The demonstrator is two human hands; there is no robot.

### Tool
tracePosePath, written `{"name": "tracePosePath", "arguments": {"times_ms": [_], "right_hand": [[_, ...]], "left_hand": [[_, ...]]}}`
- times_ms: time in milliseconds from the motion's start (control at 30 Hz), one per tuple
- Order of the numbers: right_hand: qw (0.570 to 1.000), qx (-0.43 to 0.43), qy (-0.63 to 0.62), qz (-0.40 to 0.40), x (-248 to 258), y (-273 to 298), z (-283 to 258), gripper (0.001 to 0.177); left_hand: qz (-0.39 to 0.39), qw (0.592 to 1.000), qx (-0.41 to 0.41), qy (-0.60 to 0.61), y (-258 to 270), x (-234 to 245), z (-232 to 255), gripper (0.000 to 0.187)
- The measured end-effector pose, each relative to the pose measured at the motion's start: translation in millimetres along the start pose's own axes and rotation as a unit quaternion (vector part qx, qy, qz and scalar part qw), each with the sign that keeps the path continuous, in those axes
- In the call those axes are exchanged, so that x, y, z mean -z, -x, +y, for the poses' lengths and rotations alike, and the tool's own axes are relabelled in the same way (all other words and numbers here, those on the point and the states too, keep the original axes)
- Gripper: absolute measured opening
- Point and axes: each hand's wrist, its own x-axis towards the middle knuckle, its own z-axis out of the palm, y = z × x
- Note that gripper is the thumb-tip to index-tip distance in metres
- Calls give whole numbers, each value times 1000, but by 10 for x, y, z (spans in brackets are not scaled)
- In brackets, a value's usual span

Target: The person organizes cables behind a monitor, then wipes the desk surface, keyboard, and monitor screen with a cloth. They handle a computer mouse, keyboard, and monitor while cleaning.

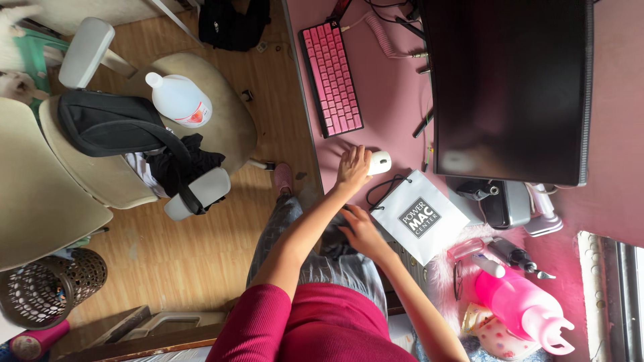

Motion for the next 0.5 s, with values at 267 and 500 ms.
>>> {"name": "tracePosePath", "arguments": {"times_ms": [267, 500], "right_hand": [[952, -200, -195, 124, 874, 191, 191, 43], [933, -87, -143, 318, 1183, -212, -35, 66]], "left_hand": [[198, 945, 235, 114, -541, 467, -482, 89], [91, 903, 395, 146, -1409, 893, -746, 140]]}}
